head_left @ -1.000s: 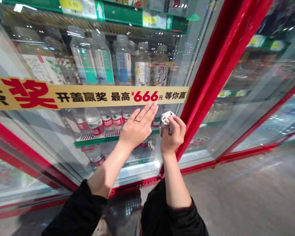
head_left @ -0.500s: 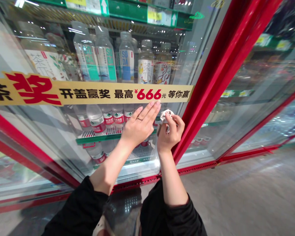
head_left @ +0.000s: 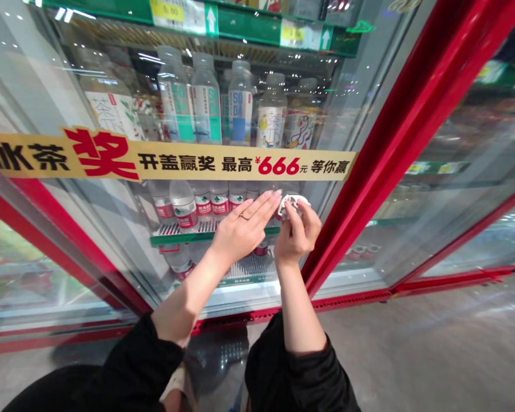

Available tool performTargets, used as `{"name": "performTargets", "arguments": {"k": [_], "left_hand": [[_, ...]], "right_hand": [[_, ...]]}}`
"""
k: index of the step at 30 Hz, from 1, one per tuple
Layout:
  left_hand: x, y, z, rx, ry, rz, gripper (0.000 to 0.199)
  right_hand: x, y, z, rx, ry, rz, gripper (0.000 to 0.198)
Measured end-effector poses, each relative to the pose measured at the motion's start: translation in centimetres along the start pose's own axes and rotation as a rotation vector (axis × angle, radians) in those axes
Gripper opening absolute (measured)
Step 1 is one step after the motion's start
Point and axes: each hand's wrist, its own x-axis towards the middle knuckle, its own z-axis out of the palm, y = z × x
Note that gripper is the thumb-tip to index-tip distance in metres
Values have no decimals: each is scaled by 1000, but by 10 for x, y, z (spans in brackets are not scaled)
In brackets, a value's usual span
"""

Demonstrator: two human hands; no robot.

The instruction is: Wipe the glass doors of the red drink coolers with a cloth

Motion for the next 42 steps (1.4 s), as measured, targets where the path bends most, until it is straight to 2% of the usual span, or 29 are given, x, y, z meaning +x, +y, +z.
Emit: {"name": "performTargets", "arguments": {"k": [4,8,11,16,20,24,29,33,37,40,42], "left_hand": [[-34,-21,-15,33,7,24,86],[-52,-36,-20,8,5,48,87],[-54,-37,-16,-9,40,53,85],[-54,-33,-11,-47,78,10,79],[-54,-33,-11,-65,85,-2,78],[-55,-34,-12,-54,86,19,81],[-69,-33,-13,-92,115,-10,84],[-88,-32,-17,-104,119,-76,87],[-103,-34,-22,-66,182,-235,90],[-110,-37,-22,-86,206,-306,93],[-113,-38,-21,-100,174,-291,94]], "right_hand": [[10,15,4,-43,90,-28,27],[7,16,-1,-35,140,14,41],[1,1,-5,-27,57,-29,53],[-4,-14,-5,-53,-198,-152,64],[-6,0,-2,-109,-191,-180,69],[-16,0,-5,-95,-176,-119,70],[-30,-25,-4,-38,-332,-133,73],[-31,-22,5,-45,-449,-118,67],[-32,-17,8,-43,-333,-92,68],[-39,-35,5,-33,-255,-56,69],[-44,-51,4,9,-293,-75,67]]}}
